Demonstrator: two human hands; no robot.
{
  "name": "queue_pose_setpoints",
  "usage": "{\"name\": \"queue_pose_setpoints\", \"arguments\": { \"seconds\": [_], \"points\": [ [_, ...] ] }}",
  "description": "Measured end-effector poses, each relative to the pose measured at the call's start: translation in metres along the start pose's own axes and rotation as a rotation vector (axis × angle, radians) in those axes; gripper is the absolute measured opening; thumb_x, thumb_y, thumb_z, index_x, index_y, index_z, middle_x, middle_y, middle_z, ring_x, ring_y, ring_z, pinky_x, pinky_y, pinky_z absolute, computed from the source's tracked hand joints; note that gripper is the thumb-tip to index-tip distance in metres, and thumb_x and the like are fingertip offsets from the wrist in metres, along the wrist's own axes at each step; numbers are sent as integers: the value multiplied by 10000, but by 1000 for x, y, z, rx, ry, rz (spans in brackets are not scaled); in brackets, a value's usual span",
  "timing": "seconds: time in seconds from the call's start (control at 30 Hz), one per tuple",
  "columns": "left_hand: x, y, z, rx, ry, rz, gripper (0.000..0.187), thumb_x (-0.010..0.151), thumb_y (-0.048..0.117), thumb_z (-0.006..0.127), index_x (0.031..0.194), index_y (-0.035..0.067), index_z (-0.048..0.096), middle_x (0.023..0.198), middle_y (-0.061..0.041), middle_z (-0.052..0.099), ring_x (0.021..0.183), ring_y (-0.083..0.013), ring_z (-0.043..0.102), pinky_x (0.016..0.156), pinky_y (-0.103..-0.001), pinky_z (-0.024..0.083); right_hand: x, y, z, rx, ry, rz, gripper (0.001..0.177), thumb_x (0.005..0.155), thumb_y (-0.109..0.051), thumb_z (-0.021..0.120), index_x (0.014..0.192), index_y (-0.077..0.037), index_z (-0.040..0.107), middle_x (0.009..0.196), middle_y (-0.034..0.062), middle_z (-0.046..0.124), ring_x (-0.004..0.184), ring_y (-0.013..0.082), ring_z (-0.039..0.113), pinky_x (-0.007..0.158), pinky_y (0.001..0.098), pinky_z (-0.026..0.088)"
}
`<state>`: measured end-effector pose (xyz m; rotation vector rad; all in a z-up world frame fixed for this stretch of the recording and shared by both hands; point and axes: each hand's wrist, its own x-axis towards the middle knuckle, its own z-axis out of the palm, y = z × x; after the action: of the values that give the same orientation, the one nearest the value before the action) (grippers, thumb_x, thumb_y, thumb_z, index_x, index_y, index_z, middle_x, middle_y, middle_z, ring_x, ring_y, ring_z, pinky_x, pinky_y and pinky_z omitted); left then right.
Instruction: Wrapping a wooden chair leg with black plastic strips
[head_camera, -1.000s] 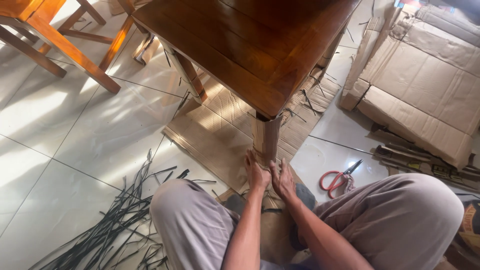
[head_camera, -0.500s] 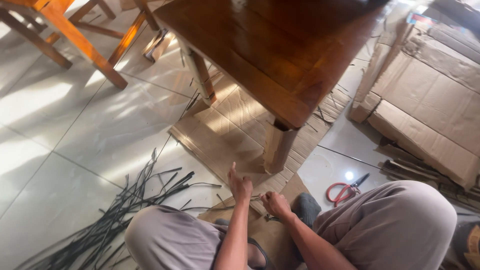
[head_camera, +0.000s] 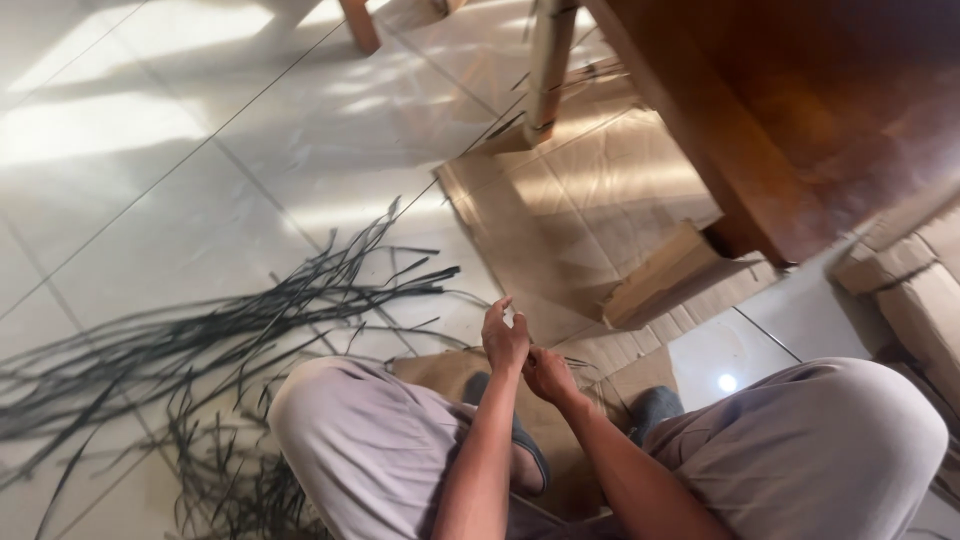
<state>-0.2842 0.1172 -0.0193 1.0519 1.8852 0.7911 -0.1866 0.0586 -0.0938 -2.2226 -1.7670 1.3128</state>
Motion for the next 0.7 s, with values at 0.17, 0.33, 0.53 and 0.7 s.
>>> {"name": "queue_pose_setpoints", "arguments": {
  "seconds": [0.17, 0.33, 0.53, 0.7],
  "points": [
    [-1, -30, -17, -21, 100, -57, 365, 928, 168, 642, 1290, 189, 680, 1281, -112, 645, 1284, -367, 596, 1047, -531, 511, -23, -34, 0, -89, -16, -32, 330, 929, -462, 550, 1052, -215, 732, 999, 98, 784, 1063, 298, 748, 925, 451, 595],
    [-12, -44, -34, -39, 161, -103, 363, 911, 231, 642, 1271, 209, 690, 1258, -109, 668, 1255, -384, 612, 1051, -523, 499, -12, -28, 25, -55, -101, -51, 408, 926, -505, 517, 1078, -187, 723, 1076, 85, 776, 1125, 319, 712, 972, 477, 569],
    [-24, -49, -55, -5, 249, -98, 352, 862, 282, 659, 1205, 231, 718, 1208, -78, 700, 1210, -344, 652, 1040, -487, 511, -25, -62, 20, -155, -124, 9, 449, 884, -601, 484, 1082, -291, 742, 1093, -3, 782, 1136, 232, 714, 992, 414, 562],
    [-31, -50, -69, -16, 314, -59, 331, 851, 265, 646, 1173, 240, 717, 1157, -59, 707, 1171, -303, 673, 1014, -447, 528, -32, -75, 34, -302, 39, -366, 314, 922, -317, 568, 1123, -92, 657, 1062, 154, 705, 1071, 334, 718, 938, 456, 599]
  ]
}}
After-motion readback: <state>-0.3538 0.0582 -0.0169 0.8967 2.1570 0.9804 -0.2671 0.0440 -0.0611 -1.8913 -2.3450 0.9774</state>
